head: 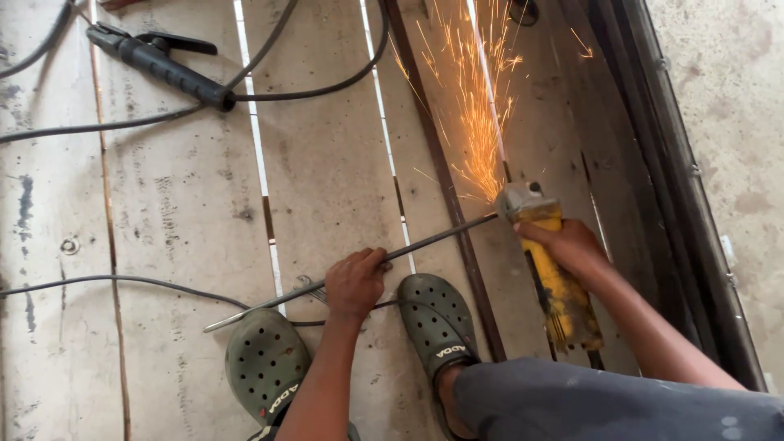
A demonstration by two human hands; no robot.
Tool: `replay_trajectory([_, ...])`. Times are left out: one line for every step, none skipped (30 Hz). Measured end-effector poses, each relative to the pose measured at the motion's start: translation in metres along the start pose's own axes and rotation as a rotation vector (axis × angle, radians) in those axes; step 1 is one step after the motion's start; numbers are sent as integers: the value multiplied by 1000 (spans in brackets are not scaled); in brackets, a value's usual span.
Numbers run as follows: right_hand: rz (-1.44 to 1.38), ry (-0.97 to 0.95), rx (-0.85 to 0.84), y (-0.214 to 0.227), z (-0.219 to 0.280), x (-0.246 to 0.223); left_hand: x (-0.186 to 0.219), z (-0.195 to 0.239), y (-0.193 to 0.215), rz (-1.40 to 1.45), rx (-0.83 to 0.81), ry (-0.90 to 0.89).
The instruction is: The recorder uses an angle grinder to grind and cut a metal rod on a wooden platform.
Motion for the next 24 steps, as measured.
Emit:
replay_trajectory([-36,23,-8,-6,1,1,-1,1,1,3,14,-2])
replay_trajectory([-38,22,-10,-10,5,2,-3,1,0,2,12,-3])
replay_trajectory([7,42,8,-12,8,1,-4,1,-2,-3,9,3])
replay_trajectory([53,61,28,-13,11,1,-5,2,-3,-6,6,10])
replay_trajectory([53,61,26,-12,12,1,-4,0,-2,-6,5,10])
replay_trajectory([-17,63,27,-10,13,3,-3,0,-1,-5,-9,21])
replay_trajectory([-87,65,29,-7,14,4,-3,-1,-1,-3,-22,32])
replay_trajectory([-90,62,31,-4,15,5,-2,-1,0,0,-23,28])
replay_trajectory([-116,40,21,-2,16,7,-2,0,2,-11,-6,20])
replay_trajectory([-140,16,16,2,16,10,1,0,2,-18,13,12])
replay_trajectory([-141,13,23,0,13,12,3,-1,1,-11,15,8])
replay_trajectory([-82,3,0,-8,10,13,3,-1,3,-18,22,13])
replay_trajectory([-23,-7,-23,-16,7,14,3,-1,4,-25,29,18])
replay_trajectory([-23,-2,-24,-18,6,14,3,-2,5,-29,31,19])
replay_trajectory([8,42,10,-17,6,10,3,-3,4,-16,25,18])
replay_trajectory([37,84,39,-19,7,7,3,-3,5,-5,15,19])
replay_trajectory([36,87,34,-19,8,5,3,-5,6,-11,13,20])
replay_trajectory([-41,76,25,-18,10,8,2,-5,6,-1,-1,43])
replay_trajectory([-119,65,16,-16,12,11,1,-5,5,8,-15,65])
replay_trajectory([-121,56,12,-17,11,14,0,-5,4,10,-24,64])
replay_trajectory([-155,80,26,-16,11,14,-1,-4,4,6,-24,68])
replay_trajectory([-187,103,42,-13,10,14,-1,-5,3,3,-21,73])
replay_trajectory([-189,95,41,-15,10,18,1,-3,1,7,-29,72])
replay_trajectory([-115,112,50,-19,8,15,-2,-4,0,8,-46,93])
Point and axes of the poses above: each hand's wrist, its own z-axis away from the middle knuckle, its own y-axis out of the back of the hand, x = y × z, the point moved 9 cm from there along -z, towards the middle knuckle, and after that the axes turned 14 degrees about -y, right-handed, at the moved point
